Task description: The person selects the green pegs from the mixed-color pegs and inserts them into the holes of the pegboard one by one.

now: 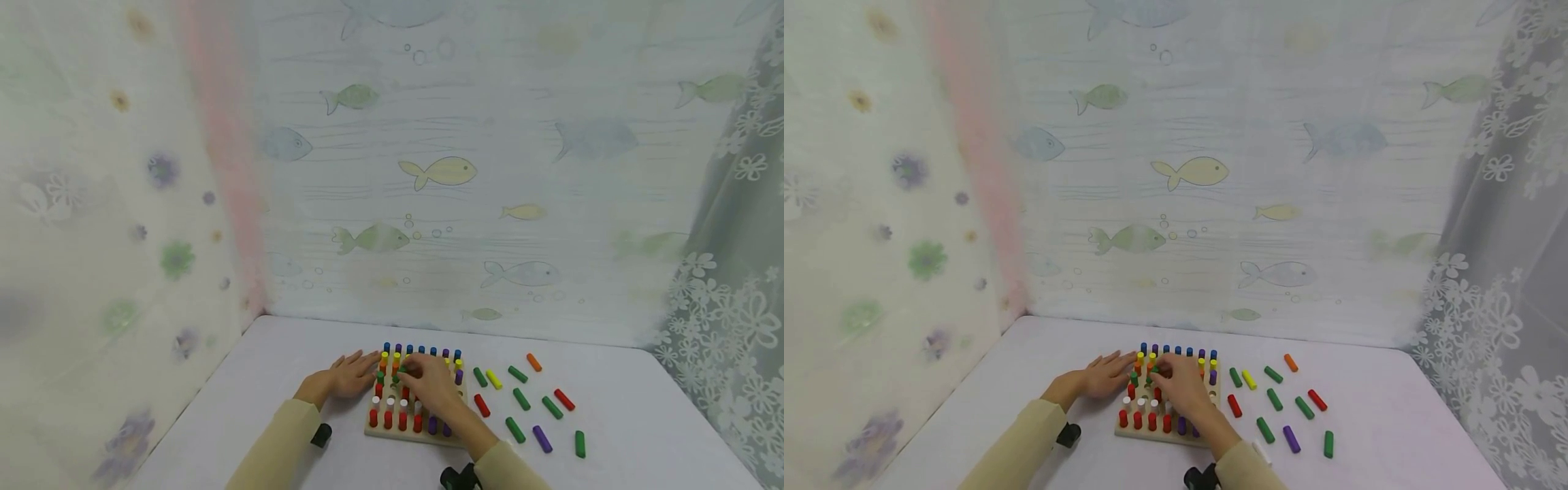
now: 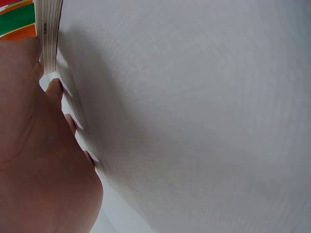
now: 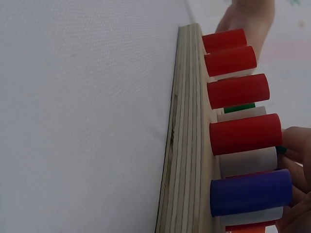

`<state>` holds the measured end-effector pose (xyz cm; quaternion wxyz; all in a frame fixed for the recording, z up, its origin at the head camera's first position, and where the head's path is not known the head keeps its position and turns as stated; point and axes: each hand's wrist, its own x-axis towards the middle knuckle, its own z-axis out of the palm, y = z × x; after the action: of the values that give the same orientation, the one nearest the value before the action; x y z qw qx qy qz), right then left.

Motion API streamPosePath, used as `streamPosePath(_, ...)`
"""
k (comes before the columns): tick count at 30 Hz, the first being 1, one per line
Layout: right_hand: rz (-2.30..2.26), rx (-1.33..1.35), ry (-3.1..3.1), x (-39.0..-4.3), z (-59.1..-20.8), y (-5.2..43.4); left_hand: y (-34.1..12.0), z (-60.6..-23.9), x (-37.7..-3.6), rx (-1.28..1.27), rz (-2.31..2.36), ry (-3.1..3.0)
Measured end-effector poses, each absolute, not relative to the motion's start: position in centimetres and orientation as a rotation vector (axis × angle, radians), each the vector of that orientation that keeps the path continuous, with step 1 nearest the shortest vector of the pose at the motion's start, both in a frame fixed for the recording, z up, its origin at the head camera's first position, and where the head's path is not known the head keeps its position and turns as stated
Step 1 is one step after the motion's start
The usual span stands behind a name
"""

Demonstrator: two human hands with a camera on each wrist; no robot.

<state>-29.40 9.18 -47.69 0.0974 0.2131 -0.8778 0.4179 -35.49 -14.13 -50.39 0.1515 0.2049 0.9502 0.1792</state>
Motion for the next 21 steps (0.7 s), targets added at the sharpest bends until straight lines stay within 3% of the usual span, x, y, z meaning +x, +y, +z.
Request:
streamPosePath(6, 1.211, 0.643, -2.606, -29.6, -48.0, 8.9, -13.8, -48.5, -34.4, 0.594, 0.510, 2.713)
streamPosePath(21, 1.213, 0.663, -2.645, -29.8, -48.6, 8.9, -13.7, -48.1, -34.0, 0.583, 0.495, 2.720)
